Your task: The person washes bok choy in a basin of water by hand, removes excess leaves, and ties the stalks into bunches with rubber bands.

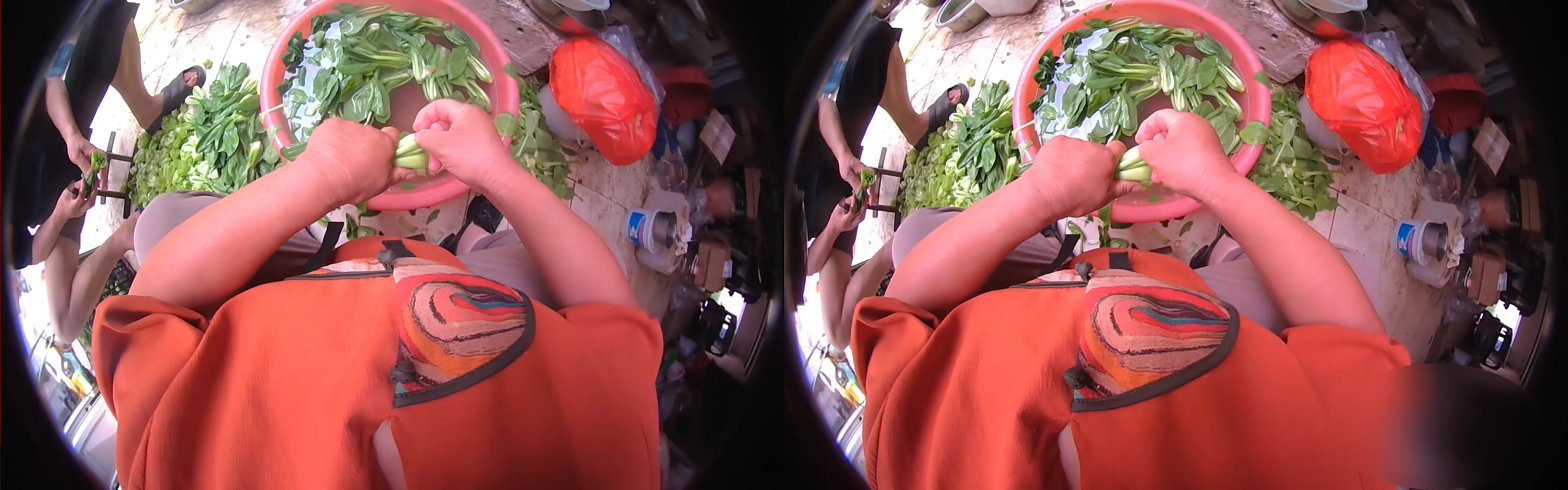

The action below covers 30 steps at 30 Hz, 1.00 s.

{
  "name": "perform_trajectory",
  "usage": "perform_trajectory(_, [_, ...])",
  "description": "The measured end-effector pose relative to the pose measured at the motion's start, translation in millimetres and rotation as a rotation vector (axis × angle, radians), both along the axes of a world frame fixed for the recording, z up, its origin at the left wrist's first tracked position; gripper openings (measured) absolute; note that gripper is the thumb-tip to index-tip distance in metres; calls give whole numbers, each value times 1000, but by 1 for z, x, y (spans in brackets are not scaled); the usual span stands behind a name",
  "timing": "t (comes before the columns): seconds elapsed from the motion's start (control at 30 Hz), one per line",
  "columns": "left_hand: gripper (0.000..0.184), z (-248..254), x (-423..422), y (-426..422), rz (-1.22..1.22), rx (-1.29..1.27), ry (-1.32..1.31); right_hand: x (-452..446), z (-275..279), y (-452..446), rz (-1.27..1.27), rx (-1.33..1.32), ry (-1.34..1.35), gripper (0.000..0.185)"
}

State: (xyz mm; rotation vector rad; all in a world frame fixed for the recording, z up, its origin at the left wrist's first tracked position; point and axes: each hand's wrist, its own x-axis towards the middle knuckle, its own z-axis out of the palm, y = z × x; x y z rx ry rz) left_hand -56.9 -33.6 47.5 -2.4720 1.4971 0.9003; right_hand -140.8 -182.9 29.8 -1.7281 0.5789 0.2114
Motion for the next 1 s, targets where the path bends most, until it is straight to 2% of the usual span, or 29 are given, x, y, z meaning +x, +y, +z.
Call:
perform_trajectory(0.03, [58, -4, -1, 0, -6, 21, -9, -1, -2, 2, 48, -130, 17, 10])
perform_trajectory(0.17, [61, -12, 8, -2, 11, 7, 56, 0, -24, -5, 84, -270, -132, 12])
perform_trajectory(0.23, [64, -8, 18, -3, 112, -8, 100, 2, -6, -6, 10, 84, 39, 13])
perform_trajectory(0.37, [64, -10, 13, -1, 82, -73, -30, 1, 7, -8, -62, 251, 64, 14])
perform_trajectory(0.43, [62, -16, 10, 0, 106, -103, -54, -1, 2, -15, -329, 550, 9, 19])
perform_trajectory(0.63, [51, -24, 7, 4, 45, -188, -97, -4, -5, -20, -461, 681, -142, 24])
perform_trajectory(0.77, [44, -23, 2, 5, -50, -179, -112, -9, -9, -15, -402, 608, -152, 18])
perform_trajectory(0.83, [44, -28, 1, 6, -70, -171, -101, -9, -14, -8, -240, 272, -214, 16])
perform_trajectory(1.0, [40, -29, -4, 7, -97, -151, -84, -6, -9, -8, 15, 37, -95, 13])
